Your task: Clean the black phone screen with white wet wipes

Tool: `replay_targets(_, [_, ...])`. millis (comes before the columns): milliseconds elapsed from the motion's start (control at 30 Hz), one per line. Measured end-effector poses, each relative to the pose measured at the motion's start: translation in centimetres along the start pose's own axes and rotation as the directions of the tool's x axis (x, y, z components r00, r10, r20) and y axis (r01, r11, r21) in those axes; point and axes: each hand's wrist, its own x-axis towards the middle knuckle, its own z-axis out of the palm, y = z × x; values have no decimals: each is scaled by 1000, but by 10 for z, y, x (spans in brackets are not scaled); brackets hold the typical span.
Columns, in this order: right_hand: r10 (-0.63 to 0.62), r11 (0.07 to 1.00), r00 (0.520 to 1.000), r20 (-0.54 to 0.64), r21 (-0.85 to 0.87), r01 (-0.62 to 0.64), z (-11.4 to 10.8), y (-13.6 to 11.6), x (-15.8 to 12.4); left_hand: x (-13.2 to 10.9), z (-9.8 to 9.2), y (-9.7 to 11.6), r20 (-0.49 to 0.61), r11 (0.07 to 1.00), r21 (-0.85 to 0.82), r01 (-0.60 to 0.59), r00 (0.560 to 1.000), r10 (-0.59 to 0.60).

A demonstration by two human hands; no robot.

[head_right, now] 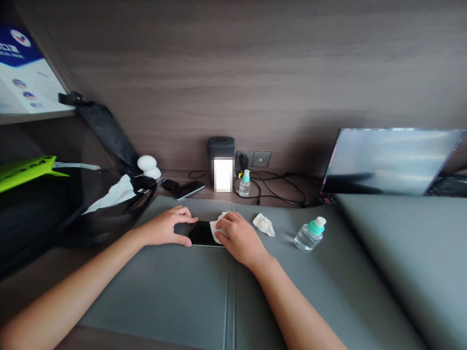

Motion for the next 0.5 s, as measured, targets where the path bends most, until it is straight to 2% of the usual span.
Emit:
replay_targets(200, [-83,996,995,57,21,82,0,-8,-2,0,0,0,3,1000,-8,4,1000,-4])
replay_targets(400, [-18,1000,1000,-14,-8,18,1,-1,0,0,-1,1,1,1000,-1,1,1000,-1])
replay_targets(500, [-38,999,999,16,-1,38,3,-4,-1,0,0,1,3,1000,-4,2,1000,-2])
